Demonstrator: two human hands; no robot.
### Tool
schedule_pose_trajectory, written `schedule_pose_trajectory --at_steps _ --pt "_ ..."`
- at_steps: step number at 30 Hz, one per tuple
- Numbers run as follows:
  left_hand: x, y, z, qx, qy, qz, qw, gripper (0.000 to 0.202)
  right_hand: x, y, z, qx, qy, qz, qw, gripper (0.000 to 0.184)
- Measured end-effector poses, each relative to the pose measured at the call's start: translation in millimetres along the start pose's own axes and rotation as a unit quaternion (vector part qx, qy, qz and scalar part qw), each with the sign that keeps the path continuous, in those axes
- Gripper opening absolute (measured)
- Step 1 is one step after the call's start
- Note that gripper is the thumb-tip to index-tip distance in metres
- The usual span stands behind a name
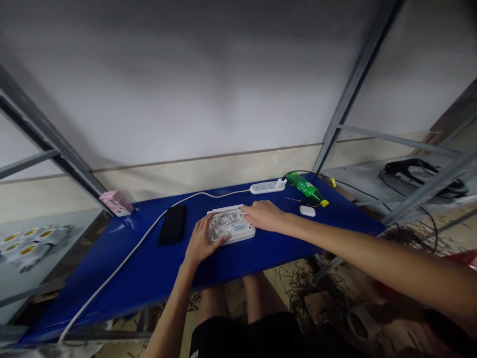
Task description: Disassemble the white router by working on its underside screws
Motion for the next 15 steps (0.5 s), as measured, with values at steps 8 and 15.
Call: schedule_pose_trajectory --at_steps 8,15 --pt "-2.0 1.6 0.0 -0.001 0.003 0.001 1.0 0.083 3.1 -1.1 3.0 -0.011 0.012 -0.013 1.0 0.032" --pt "1.1 1.5 0.0 -0.002 0.007 0.004 1.0 0.086 1.0 1.4 13.4 -0.02 -0.017 0.017 1.0 0.024"
Point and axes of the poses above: each hand's wrist, its own z-axis towards the middle knuckle, its own y-axis out of the palm, x = y × z, the point moved 9 cm from there along z, towards the middle knuckle, and after that the axes turned 11 degrees about z, right-handed, at the moved point
